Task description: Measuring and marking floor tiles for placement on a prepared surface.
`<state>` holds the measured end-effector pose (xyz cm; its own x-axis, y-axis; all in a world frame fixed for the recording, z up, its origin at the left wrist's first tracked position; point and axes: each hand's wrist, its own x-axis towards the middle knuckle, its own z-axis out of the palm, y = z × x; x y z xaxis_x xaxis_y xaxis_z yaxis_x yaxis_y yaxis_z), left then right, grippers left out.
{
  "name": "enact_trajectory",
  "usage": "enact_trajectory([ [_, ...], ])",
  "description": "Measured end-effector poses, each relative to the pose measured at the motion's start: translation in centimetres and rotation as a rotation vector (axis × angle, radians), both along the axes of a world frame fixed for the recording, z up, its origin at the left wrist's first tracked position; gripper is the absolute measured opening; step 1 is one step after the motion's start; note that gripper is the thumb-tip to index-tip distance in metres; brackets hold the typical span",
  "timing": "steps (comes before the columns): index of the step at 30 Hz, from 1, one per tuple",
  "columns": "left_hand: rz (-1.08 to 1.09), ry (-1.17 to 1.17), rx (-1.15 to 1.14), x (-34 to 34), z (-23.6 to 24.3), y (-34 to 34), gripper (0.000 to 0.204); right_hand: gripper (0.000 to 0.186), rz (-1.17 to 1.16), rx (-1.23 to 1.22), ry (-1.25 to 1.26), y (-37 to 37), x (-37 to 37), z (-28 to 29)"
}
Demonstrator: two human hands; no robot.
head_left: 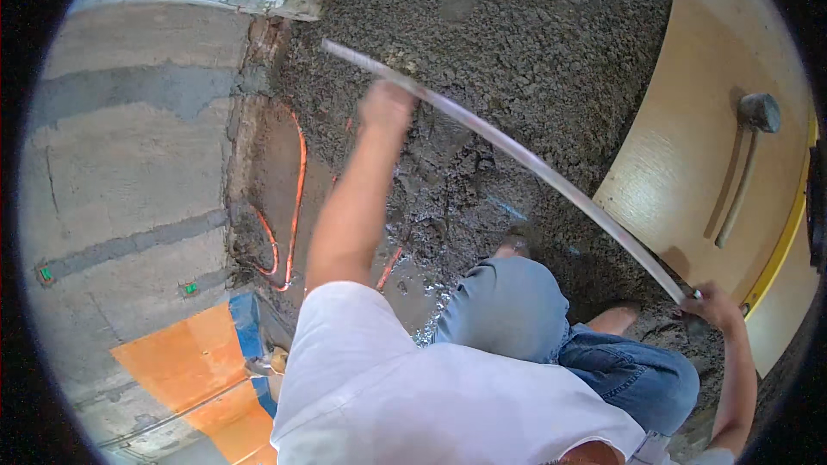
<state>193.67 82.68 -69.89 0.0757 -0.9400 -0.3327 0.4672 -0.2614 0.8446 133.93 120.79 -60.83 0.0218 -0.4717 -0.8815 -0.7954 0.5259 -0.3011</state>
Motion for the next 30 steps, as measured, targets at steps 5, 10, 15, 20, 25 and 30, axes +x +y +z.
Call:
enact_trajectory([
  [5,-0.211,0.062,0.335,-19.7,4.0,12.3,0.028,0.028,-0.048,-0.168,-0.153,-8.1,8.5,-2.3],
  [10,-0.014,-0.003,0.424,-17.2,0.1,10.8,0.021,0.029,-0.007,-0.251,-0.111,-10.3,10.6,-0.8],
  [15,0.216,-0.105,0.292,-2.8,-3.3,2.2,0.006,0.029,0.105,-0.15,0.032,-5.2,5.2,-1.7],
  [20,0.312,-0.152,0.36,1.0,-3.6,-0.4,0.013,0.013,0.008,-0.042,0.058,1.0,1.7,-2.5],
  [25,0.254,-0.132,0.396,-0.7,-4.7,-0.6,0.019,0.014,0.039,-0.25,0.082,1.9,1.6,-5.8],
  [30,0.183,-0.132,0.46,-1.1,-7.4,-1.2,0.025,0.018,0.15,-0.413,0.129,-0.8,2.3,-7.1],
])
